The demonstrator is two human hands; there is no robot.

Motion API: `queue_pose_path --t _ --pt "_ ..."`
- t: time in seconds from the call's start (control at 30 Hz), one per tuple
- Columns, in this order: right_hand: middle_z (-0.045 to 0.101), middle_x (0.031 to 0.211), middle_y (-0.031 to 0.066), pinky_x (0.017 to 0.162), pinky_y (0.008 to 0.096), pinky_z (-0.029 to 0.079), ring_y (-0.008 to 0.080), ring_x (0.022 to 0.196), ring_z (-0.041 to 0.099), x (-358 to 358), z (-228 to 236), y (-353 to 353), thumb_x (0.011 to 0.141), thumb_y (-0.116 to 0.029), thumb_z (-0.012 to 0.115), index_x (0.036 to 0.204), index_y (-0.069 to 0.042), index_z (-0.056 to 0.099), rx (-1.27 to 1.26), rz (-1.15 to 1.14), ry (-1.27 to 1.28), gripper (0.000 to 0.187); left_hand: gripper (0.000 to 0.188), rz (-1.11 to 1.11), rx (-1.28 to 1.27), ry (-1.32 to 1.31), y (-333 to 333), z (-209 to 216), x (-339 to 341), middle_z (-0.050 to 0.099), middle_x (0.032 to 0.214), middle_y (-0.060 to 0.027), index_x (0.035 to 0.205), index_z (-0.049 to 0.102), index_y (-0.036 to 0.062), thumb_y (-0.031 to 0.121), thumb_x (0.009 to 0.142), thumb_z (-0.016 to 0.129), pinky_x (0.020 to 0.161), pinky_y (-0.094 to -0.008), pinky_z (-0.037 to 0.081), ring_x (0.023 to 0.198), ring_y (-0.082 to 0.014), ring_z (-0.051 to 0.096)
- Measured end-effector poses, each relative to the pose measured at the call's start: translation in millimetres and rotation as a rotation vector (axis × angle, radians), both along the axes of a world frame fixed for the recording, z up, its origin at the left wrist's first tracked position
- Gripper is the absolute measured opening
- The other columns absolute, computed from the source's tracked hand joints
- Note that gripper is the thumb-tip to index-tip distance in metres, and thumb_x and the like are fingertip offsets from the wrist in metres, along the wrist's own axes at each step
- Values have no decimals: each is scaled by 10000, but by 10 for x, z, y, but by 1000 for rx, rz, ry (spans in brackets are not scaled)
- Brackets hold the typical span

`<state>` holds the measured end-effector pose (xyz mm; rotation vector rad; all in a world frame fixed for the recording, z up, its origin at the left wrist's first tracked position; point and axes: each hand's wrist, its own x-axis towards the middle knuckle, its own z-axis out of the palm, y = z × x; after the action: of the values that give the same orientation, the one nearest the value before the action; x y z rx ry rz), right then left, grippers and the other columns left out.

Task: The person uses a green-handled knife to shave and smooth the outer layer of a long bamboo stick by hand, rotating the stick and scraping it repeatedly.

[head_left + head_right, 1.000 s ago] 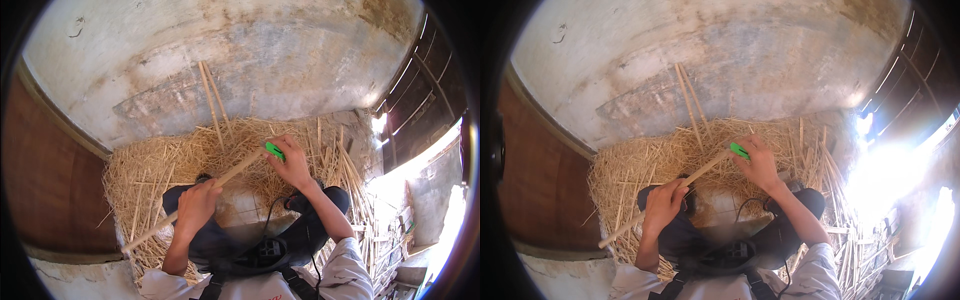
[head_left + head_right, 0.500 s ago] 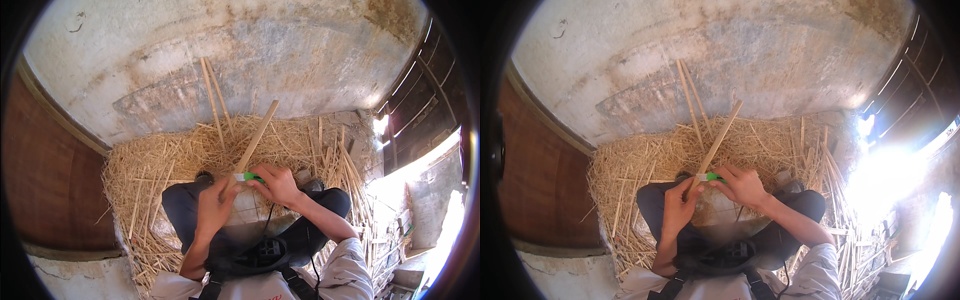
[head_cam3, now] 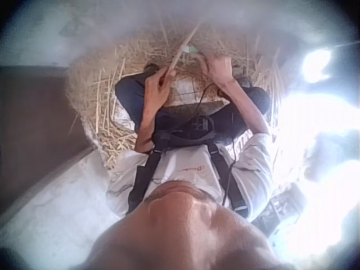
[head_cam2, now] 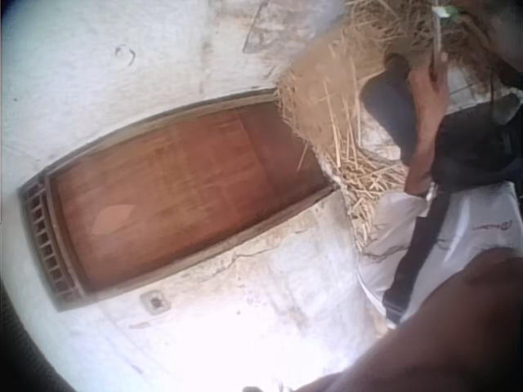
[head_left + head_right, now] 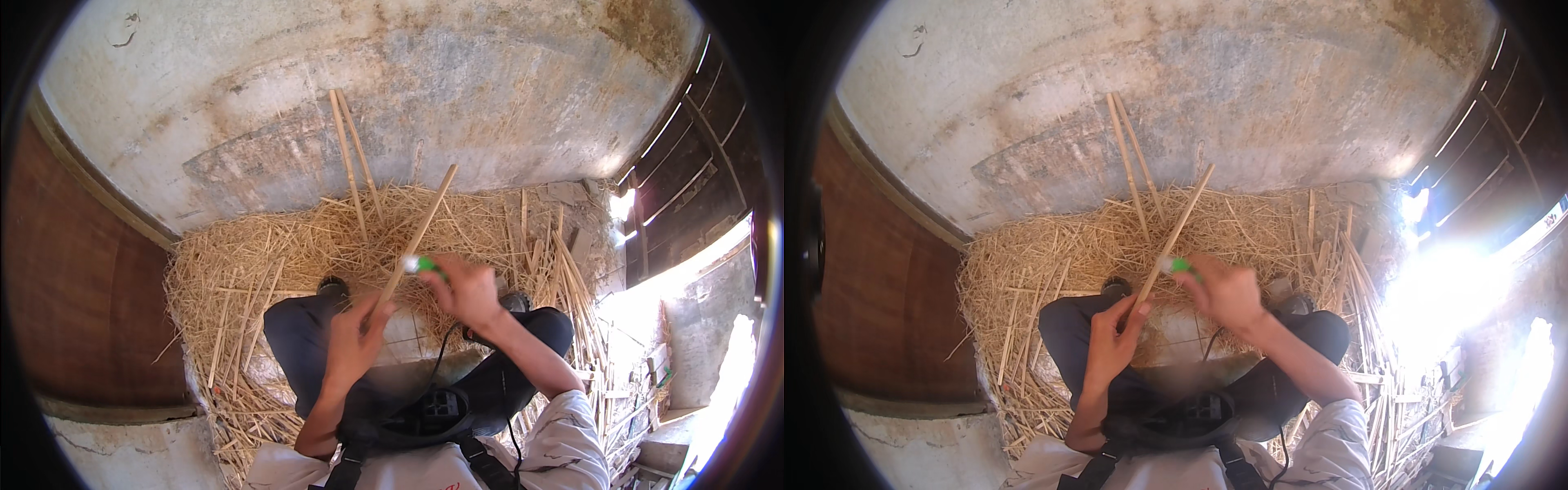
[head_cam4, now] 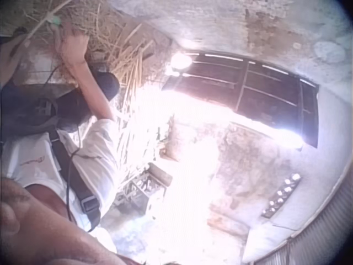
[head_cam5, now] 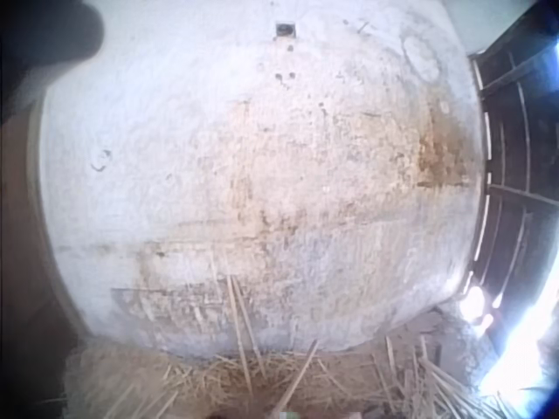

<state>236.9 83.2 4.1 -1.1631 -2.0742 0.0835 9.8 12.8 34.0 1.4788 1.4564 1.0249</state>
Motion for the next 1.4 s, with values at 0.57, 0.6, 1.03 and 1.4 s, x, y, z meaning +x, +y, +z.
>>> queue_pose_path --t 0.57,0.6,1.03,1.4 --pt "699 897 46 539 391 554 275 667 715 -160 1 -126 984 -311 780 1098 -109 734 2 205 21 236 396 -112 -76 -270 -60 -330 -118 531 736 61 1340 729 3 313 1151 573 553 -254 368 634 -33 467" --pt "700 897 59 550 400 552 289 675 710 -183 20 -138 976 -296 788 1090 -97 737 -25 208 26 235 404 -121 -81 -267 -59 -332 -121 531 738 56 1353 724 8 319 1158 557 554 -256 376 632 -36 475" --pt "745 835 140 542 361 536 268 646 719 383 228 300 1048 -290 717 1136 -67 752 3 -261 114 242 372 -127 -93 -74 -310 -401 -195 402 642 29 1328 742 24 296 1150 561 527 -319 312 578 -66 369" --pt "712 916 39 549 374 563 255 682 723 -134 18 -108 980 -305 789 1099 -104 729 23 182 36 241 443 -136 -180 -281 -166 -319 -159 426 697 54 1271 718 -17 326 1195 448 532 -244 359 579 -36 416"
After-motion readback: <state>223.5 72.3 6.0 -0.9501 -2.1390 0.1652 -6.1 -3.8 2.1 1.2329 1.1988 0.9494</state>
